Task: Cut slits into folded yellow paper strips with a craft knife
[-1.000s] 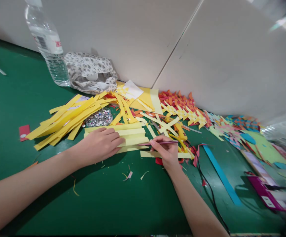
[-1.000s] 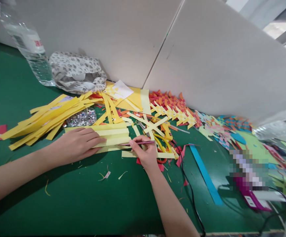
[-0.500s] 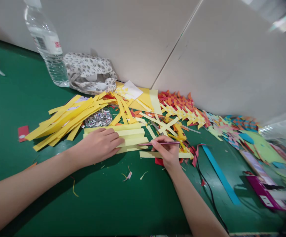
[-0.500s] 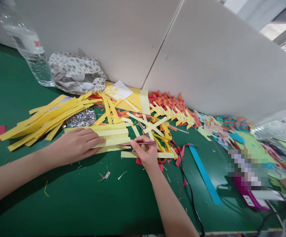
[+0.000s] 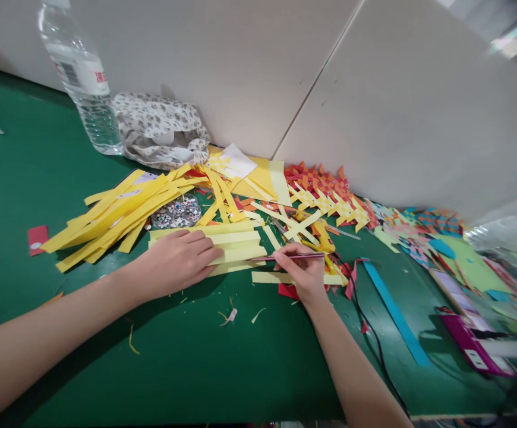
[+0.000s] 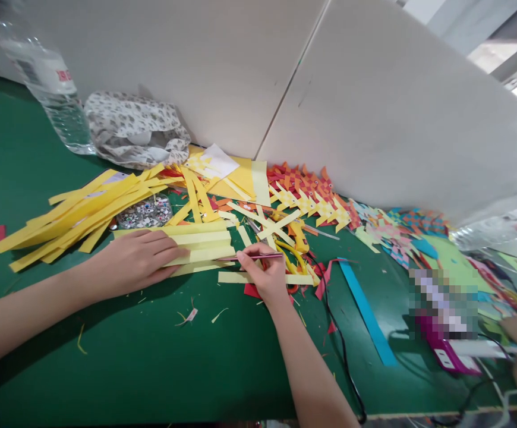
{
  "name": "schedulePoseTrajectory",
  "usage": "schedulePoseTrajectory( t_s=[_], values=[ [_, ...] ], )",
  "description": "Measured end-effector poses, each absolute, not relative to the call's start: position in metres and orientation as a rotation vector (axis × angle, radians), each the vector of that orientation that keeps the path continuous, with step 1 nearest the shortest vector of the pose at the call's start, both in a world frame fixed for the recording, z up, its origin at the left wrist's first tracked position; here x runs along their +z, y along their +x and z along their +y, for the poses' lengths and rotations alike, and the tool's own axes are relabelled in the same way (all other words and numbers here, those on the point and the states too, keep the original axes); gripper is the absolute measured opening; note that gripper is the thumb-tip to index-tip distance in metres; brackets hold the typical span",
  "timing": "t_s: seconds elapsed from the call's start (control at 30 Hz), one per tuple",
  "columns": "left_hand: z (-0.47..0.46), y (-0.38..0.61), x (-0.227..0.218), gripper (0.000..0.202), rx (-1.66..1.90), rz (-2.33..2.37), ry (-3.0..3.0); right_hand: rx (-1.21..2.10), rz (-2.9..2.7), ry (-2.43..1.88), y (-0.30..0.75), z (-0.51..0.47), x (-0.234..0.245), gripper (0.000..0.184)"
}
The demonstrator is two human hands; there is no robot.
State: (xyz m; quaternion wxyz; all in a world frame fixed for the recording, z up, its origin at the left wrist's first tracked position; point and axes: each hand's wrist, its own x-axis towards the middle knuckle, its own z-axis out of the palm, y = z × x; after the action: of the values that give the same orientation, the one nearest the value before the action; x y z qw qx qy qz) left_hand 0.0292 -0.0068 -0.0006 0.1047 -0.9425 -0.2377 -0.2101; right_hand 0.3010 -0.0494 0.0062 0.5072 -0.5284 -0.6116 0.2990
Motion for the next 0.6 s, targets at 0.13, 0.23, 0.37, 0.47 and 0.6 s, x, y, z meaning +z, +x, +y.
schedulePoseTrajectory(
  t_s=[0.13,0.23,0.37,0.47,0.6],
  values=[
    [-0.0072,0.0287,-0.0012,0.022,-0.615,-0.702,-2.787,0.662,-1.466,-1.285,0.305,-0.0482,0.0068,0.013],
    [-0.0071,0.0287,-0.0009,0.022,-0.635,-0.696,-2.774,0.693,-1.518,-1.263,0.3038,-0.0482,0.007,0.012],
    [-0.0066,0.0286,-0.0006,0.023,-0.634,-0.69,-2.767,0.686,-1.512,-1.289,0.3062,-0.0468,0.0069,0.011],
    [-0.0062,0.0285,-0.0014,0.024,-0.631,-0.69,-2.762,0.65,-1.447,-1.299,0.3106,-0.0459,0.0071,0.013],
    [-0.0062,0.0284,-0.002,0.024,-0.634,-0.691,-2.761,0.658,-1.509,-1.268,0.3087,-0.0471,0.008,0.012]
  ],
)
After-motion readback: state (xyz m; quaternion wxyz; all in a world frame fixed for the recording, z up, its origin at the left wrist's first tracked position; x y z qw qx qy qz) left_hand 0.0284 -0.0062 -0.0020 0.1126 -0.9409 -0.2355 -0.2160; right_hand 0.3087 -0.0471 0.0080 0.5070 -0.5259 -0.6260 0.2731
